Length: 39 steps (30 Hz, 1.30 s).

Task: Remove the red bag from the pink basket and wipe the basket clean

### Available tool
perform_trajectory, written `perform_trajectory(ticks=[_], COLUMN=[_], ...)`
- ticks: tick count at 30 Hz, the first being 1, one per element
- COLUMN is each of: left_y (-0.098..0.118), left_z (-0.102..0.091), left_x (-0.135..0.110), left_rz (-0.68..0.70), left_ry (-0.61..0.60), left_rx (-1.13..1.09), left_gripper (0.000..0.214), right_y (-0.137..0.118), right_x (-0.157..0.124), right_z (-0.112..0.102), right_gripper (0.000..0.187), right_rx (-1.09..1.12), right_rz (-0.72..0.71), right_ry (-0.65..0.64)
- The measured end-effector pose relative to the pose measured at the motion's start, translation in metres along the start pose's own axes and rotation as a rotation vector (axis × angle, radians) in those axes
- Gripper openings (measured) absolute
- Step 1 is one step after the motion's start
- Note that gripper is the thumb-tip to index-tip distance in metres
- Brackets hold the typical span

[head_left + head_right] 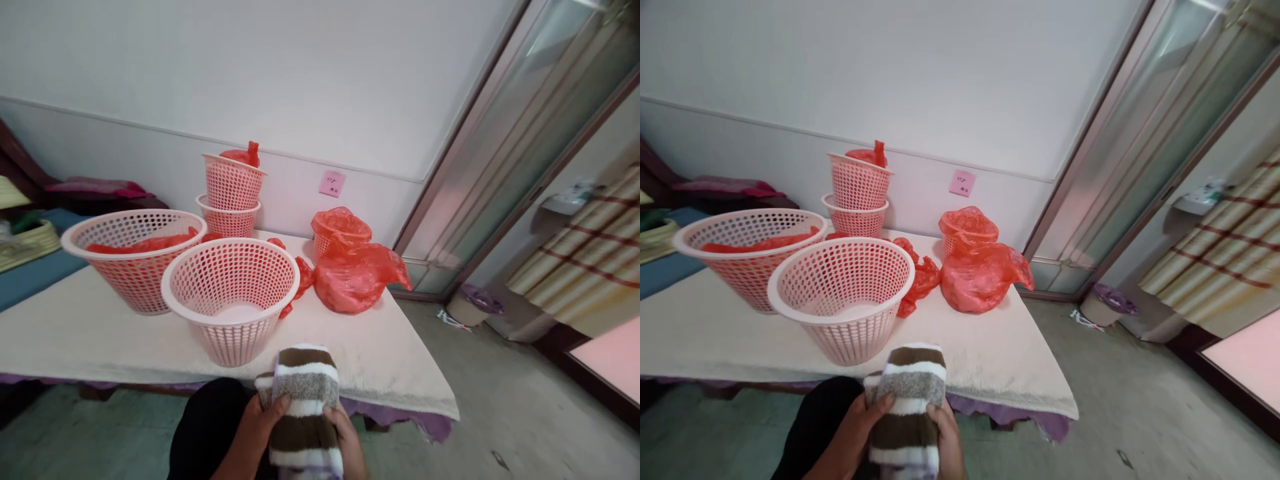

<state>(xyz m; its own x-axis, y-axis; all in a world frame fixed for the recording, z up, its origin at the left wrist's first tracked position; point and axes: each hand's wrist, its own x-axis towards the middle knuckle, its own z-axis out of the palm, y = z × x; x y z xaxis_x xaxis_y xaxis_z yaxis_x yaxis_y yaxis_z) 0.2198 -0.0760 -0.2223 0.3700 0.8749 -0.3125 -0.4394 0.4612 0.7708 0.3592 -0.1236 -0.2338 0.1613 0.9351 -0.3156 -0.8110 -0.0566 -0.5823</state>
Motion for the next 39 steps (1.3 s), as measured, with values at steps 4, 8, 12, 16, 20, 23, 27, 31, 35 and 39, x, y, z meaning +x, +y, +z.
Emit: perform_trajectory(ticks=[4,8,12,16,20,23,27,31,35,39], left_y=[0.012,0.023,0.036,0.045,0.051,0.053,0.05,0.049,0.06,0.081], left_z=[-0.004,-0.001,0.004,0.004,0.001,0.0,0.003,0.003,0.001,0.002], left_x=[-0.012,-0.03,-0.045,-0.048,-0.047,-0.048,-0.052,-0.054,-0.052,-0.052], left_rz=[0.095,0.159,0.11,0.019,0.059,0.103,0.124,0.117,0.089,0.051], left_ry=[0.115,0.078,-0.093,-0.047,0.124,0.12,0.027,-0.037,0.055,0.193], left_rx=[0.056,0.176,0.159,0.018,0.115,0.188,0.267,0.319,0.234,0.111], left_gripper=[0.049,0.044,0.05,0.046,0.046,0.046,0.043,0.043,0.043,0.046], right_y=[-0.006,-0.005,0.002,0.007,0.005,0.005,0.01,0.009,-0.003,-0.021], right_x=[-0.008,-0.017,-0.022,-0.014,-0.003,-0.006,-0.023,-0.032,-0.033,-0.033], right_z=[0.01,0.023,0.03,0.029,0.024,0.028,0.049,0.064,0.059,0.046], right_gripper=[0.04,0.04,0.05,0.049,0.049,0.056,0.064,0.054,0.047,0.045], right_rx=[0.004,-0.006,-0.091,-0.249,-0.635,-0.605,-0.378,-0.335,-0.255,-0.134], right_rz=[0.012,-0.043,-0.038,-0.101,-0.254,-0.251,-0.085,-0.019,-0.003,0.0], right_ry=[-0.172,-0.186,-0.07,-0.056,-0.024,-0.021,-0.2,-0.131,0.004,0.122])
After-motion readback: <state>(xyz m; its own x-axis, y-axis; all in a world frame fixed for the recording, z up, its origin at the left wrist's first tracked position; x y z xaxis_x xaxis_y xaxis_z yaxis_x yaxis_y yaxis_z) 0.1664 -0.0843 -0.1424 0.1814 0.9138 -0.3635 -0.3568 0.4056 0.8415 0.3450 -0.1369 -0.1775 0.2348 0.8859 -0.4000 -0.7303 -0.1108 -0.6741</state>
